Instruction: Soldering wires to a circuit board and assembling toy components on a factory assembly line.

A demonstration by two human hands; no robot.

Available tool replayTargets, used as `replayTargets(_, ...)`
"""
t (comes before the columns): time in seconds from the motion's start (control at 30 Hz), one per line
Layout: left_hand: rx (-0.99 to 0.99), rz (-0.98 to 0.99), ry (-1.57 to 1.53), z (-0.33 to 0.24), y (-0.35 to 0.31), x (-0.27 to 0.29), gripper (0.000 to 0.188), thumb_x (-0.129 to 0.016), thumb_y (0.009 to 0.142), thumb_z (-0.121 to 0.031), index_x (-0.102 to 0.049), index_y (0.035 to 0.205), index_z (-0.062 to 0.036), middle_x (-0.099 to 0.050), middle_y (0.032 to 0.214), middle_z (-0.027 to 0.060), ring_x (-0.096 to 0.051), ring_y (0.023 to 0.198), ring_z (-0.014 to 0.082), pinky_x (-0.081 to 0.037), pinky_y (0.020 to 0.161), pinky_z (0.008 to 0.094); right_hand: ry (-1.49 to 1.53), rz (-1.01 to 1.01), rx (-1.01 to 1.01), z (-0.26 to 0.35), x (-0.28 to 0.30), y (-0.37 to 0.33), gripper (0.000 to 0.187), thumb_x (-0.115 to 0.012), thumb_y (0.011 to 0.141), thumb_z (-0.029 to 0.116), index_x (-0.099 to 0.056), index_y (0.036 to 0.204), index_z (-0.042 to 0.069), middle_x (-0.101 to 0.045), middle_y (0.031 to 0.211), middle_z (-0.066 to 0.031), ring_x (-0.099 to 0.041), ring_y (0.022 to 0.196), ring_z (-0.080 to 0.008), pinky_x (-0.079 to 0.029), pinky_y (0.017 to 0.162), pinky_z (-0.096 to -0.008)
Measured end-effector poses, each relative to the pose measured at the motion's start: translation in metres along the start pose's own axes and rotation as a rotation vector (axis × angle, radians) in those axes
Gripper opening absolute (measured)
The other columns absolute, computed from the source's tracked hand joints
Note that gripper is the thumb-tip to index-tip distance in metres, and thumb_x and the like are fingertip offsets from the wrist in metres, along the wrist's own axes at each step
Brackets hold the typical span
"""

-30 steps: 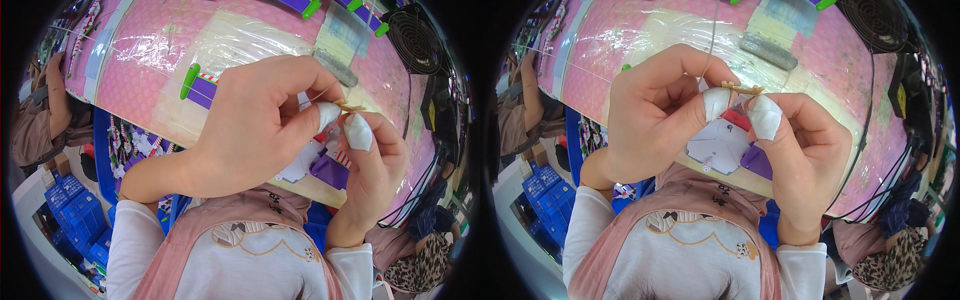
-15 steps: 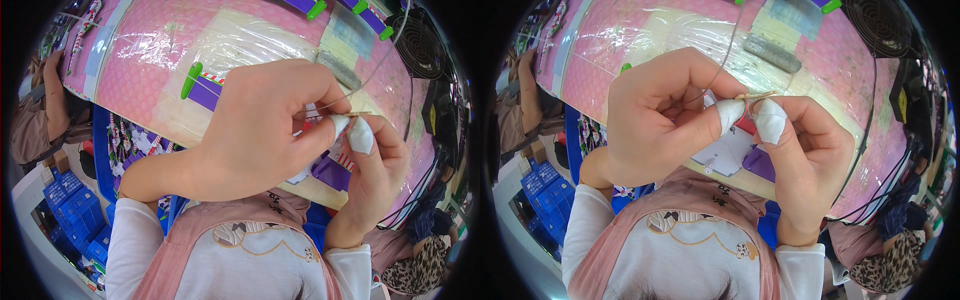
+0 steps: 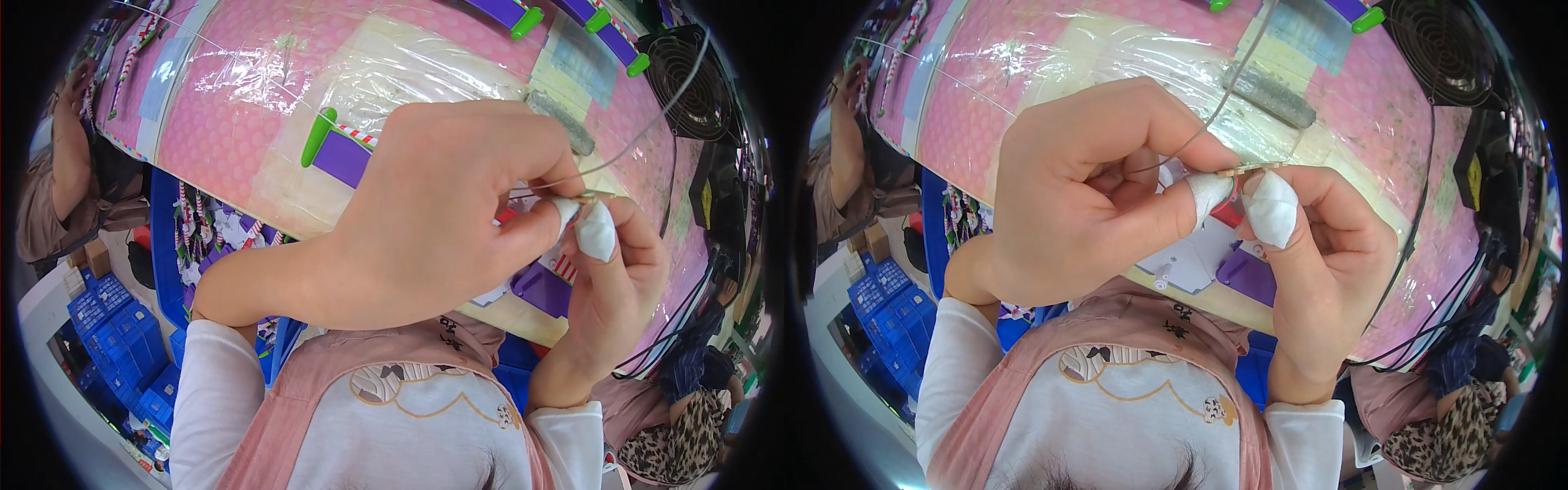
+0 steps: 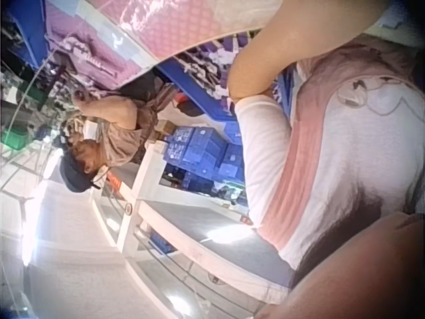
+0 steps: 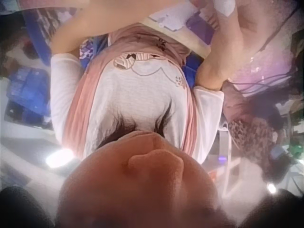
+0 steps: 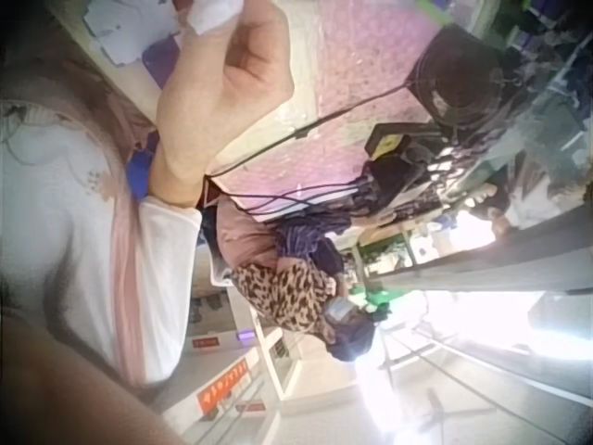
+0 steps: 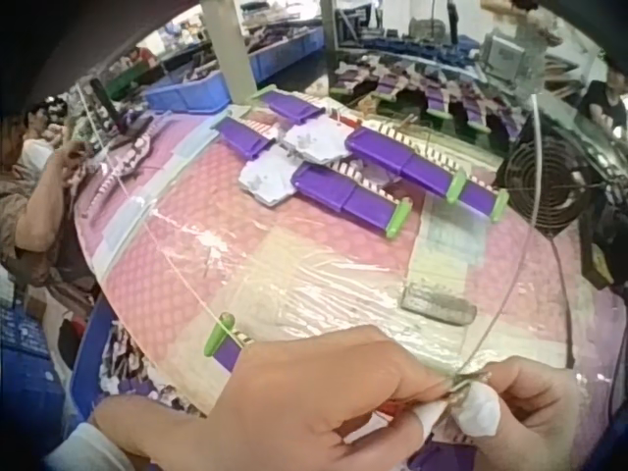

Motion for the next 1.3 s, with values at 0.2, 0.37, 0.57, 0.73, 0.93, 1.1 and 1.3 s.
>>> replayTargets(0.2,-0.206,-0.042,0.055,0.002,-0.002,-0.006,0.019,-0.064,0.064,0.006,-0.062,0.082,-0.0014,-0.057,0.069,0.0010,-0.041,0.045,0.0038,-0.029,0.039,0.0172,0.042,0.044,0.010,-0.005,0.004,-0.001,0.019,-0.063,0.082,0.012,-0.059,0.089,-0.005,-0.061,0.074,-0.0047,-0.053,0.064,-0.0074,-0.042,0.059,-0.0184)
replayTargets(0.37,-0.582,-0.090,0.453,-0.006,-0.013,-0.018,0.016,-0.067,0.061,-0.001,-0.060,0.075,-0.0011,-0.057,0.070,0.0052,-0.049,0.047,0.0102,-0.035,0.039,0.0198,0.021,0.129,-0.051,-0.002,0.012,0.000,0.022,-0.061,0.083,0.014,-0.059,0.092,-0.006,-0.061,0.077,-0.0050,-0.053,0.067,-0.0070,-0.042,0.061,-0.0178)
replayTargets(0.57,-0.871,0.003,0.775,-0.005,-0.009,-0.029,0.014,-0.062,0.064,-0.007,-0.058,0.075,-0.0007,-0.055,0.075,0.0075,-0.053,0.051,0.0104,-0.038,0.039,0.0224,-0.339,0.399,-0.302,0.011,0.017,0.034,0.025,-0.056,0.082,0.022,-0.059,0.078,-0.002,-0.055,0.062,-0.0006,-0.049,0.056,-0.0067,-0.038,0.050,-0.0228)
replayTargets(0.73,-0.564,0.144,0.847,0.007,0.028,-0.035,0.010,-0.057,0.065,-0.009,-0.051,0.068,-0.0027,-0.049,0.074,0.0070,-0.055,0.052,0.0199,-0.042,0.041,0.0293,-0.758,0.499,-0.049,-0.001,0.012,0.106,0.036,-0.060,0.077,0.027,-0.052,0.056,-0.001,-0.045,0.047,-0.0041,-0.043,0.045,-0.0102,-0.033,0.042,-0.0295)
replayTargets(0.93,-0.325,0.247,0.990,0.011,0.039,-0.039,0.012,-0.060,0.070,-0.012,-0.058,0.076,-0.0020,-0.051,0.072,0.0089,-0.057,0.060,0.0246,-0.045,0.049,0.0337,-1.294,0.247,0.421,0.014,0.008,0.105,0.036,-0.064,0.074,0.027,-0.053,0.057,-0.004,-0.047,0.051,-0.0099,-0.048,0.046,-0.0138,-0.037,0.045,-0.0336)
replayTargets(1.1,-0.310,0.167,0.518,0.003,0.048,-0.004,0.011,-0.060,0.073,-0.008,-0.059,0.081,0.0003,-0.054,0.072,0.0092,-0.054,0.056,0.0206,-0.043,0.051,0.0297,-0.392,-0.272,0.278,0.018,0.073,0.078,0.020,-0.061,0.080,0.018,-0.059,0.084,-0.001,-0.057,0.064,-0.0055,-0.053,0.054,-0.0138,-0.042,0.047,-0.0242)
replayTargets(1.3,-0.167,-0.067,0.481,-0.018,0.032,0.016,0.004,-0.060,0.072,0.000,-0.057,0.074,0.0006,-0.047,0.060,0.0083,-0.049,0.051,0.0190,-0.039,0.047,0.0295,0.139,-0.645,0.225,0.045,0.236,0.093,0.055,-0.038,0.091,0.045,-0.034,0.123,0.001,-0.055,0.106,-0.0204,-0.057,0.075,-0.0251,-0.048,0.063,-0.0315)
Point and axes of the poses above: each hand's wrist, its own y-axis towards the middle knuckle, its own x-axis out of the back of the hand, z = x × y, the point moved 4 cm from there along y, towards the middle knuckle
